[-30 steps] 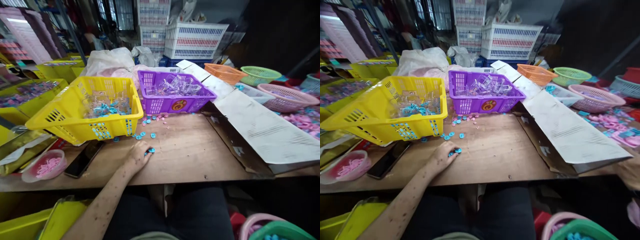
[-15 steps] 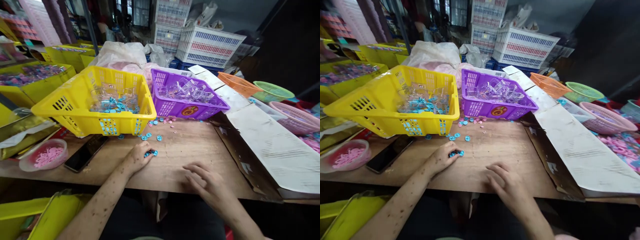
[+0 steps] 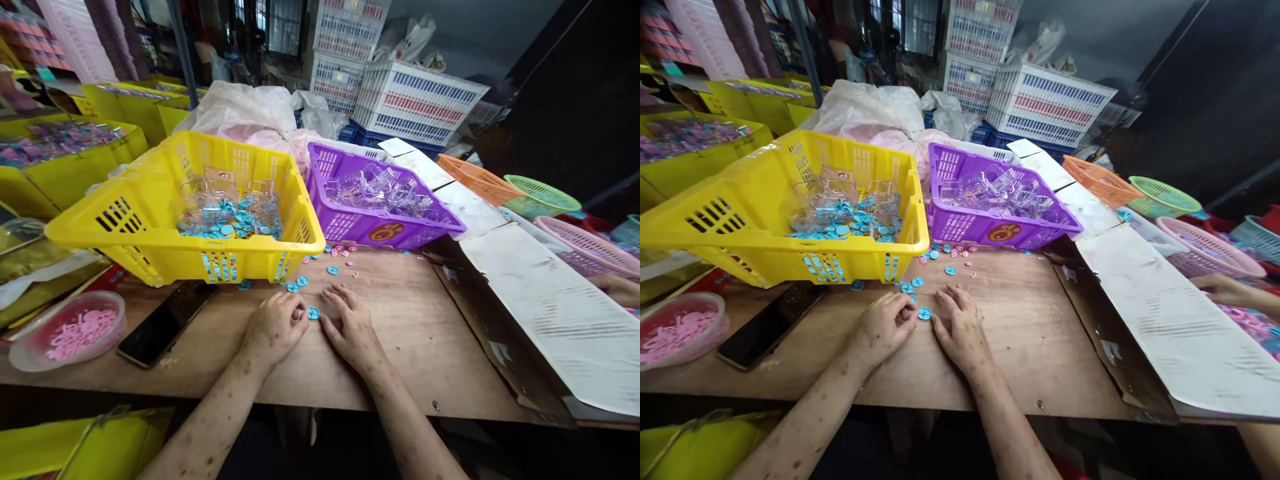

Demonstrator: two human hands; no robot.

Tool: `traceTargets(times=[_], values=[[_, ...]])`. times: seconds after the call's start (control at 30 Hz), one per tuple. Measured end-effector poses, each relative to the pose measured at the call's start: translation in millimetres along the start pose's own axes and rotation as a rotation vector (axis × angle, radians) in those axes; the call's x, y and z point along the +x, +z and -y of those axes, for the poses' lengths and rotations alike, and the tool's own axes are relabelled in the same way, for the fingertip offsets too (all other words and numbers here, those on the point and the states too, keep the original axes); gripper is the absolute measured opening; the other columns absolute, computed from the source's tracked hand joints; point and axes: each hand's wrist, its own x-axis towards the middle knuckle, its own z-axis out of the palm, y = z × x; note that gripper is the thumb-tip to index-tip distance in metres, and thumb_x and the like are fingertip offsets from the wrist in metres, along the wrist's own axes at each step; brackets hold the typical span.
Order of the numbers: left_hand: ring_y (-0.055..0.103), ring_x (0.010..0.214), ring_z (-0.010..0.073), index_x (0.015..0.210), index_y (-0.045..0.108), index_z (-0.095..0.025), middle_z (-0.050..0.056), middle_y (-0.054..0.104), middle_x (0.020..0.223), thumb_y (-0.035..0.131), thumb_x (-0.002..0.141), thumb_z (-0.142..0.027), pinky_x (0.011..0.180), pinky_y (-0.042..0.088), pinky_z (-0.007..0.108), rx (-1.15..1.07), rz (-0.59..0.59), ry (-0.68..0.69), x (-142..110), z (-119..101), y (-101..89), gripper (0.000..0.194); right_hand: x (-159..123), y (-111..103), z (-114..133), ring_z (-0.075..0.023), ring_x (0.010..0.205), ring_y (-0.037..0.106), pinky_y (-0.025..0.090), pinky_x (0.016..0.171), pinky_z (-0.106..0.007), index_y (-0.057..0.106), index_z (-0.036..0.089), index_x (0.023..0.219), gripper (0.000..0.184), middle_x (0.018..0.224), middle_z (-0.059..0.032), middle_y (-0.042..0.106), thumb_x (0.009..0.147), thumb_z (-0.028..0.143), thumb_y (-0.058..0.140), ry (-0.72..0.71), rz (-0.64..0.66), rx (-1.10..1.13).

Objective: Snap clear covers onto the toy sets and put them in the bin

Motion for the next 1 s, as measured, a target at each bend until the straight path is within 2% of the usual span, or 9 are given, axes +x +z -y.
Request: traceTargets(times=[0.2,0.33,0.47,0.6,0.7,0.8,0.87,0.93,1.0], values=[[0.069,0.125,0.0334,0.116,0.073,-0.024,0.010,0.076,0.129,0.072,0.097,-0.012,0.107,0.055,0.050,0.051,0.069,-0.026,0.0,-1.7,6.4,0.022,3.4,3.4,-5.3,-0.0384,0.148,0.063,0.056,0.122,-0.068,0.066,0.026,0.153,0.046,0.158,-0.0190,0.064,0.109,0.037,0.065,-0.086,-0.034,0.045],[0.069,0.128,0.0328,0.117,0.075,-0.022,0.010,0.077,0.128,0.067,0.097,-0.007,0.113,0.056,0.052,-0.026,0.077,0.019,1.5,2.4,12.9,0.026,8.4,9.0,-8.9,-0.0392,0.142,0.067,0.059,0.115,-0.070,0.076,0.030,0.136,0.031,0.150,-0.0152,0.071,0.108,0.032,0.064,-0.178,-0.034,0.047],[0.071,0.124,0.0297,0.117,0.074,-0.019,0.012,0.077,0.125,0.063,0.096,-0.003,0.115,0.059,0.046,-0.139,0.031,0.064,5.6,7.3,18.1,0.029,21.1,4.4,-11.6,-0.0408,0.130,0.072,0.063,0.104,-0.071,0.082,0.031,0.117,0.020,0.141,-0.0142,0.076,0.107,0.030,0.064,-0.253,0.000,0.024],[0.072,0.121,0.0309,0.112,0.075,-0.021,0.011,0.078,0.121,0.068,0.097,-0.009,0.113,0.061,0.048,-0.121,-0.033,0.106,-1.0,-13.2,5.1,0.020,46.5,-8.3,-9.9,-0.0353,0.122,0.077,0.068,0.102,-0.060,0.082,0.028,0.119,0.025,0.133,-0.0140,0.078,0.104,0.025,0.061,-0.296,0.117,0.092],[0.077,0.108,0.0252,0.111,0.075,-0.024,0.008,0.080,0.113,0.071,0.102,-0.018,0.100,0.066,0.038,-0.171,-0.074,0.285,-13.7,-50.7,-44.4,0.011,62.8,-8.0,-4.6,-0.0355,0.136,0.072,0.066,0.112,-0.055,0.075,0.029,0.144,0.042,0.145,-0.0155,0.072,0.103,0.028,0.069,-0.363,0.173,0.178],[0.079,0.104,0.0193,0.112,0.075,-0.026,0.003,0.082,0.107,0.064,0.109,-0.022,0.098,0.065,0.031,-0.134,-0.197,0.419,-8.6,-84.6,-130.9,0.011,66.4,2.8,0.6,-0.0403,0.146,0.064,0.060,0.120,-0.064,0.068,0.032,0.156,0.056,0.157,-0.0169,0.065,0.101,0.036,0.077,-0.394,0.178,0.203],[0.078,0.103,0.0204,0.109,0.077,-0.026,0.002,0.081,0.109,0.062,0.109,-0.026,0.098,0.065,0.035,0.040,-0.249,0.312,17.4,-91.1,-190.8,0.015,63.4,9.6,1.8,-0.0390,0.147,0.064,0.059,0.121,-0.064,0.070,0.032,0.155,0.052,0.158,-0.0161,0.065,0.103,0.036,0.076,-0.390,0.200,0.241],[0.078,0.106,0.0235,0.109,0.080,-0.025,0.003,0.081,0.111,0.063,0.105,-0.032,0.098,0.065,0.039,0.200,-0.060,0.167,59.4,-80.9,-233.8,0.019,60.5,12.2,0.3,-0.0362,0.145,0.066,0.060,0.120,-0.060,0.071,0.033,0.153,0.048,0.156,-0.0152,0.066,0.104,0.034,0.074,-0.385,0.215,0.295],[0.078,0.099,0.0238,0.106,0.083,-0.026,0.003,0.081,0.105,0.072,0.094,-0.031,0.088,0.066,0.037,0.295,0.225,-0.082,105.6,-58.4,-250.0,0.017,60.5,10.3,-3.4,-0.0349,0.143,0.067,0.060,0.119,-0.059,0.073,0.032,0.151,0.046,0.153,-0.0148,0.067,0.105,0.034,0.074,-0.375,0.200,0.338]])
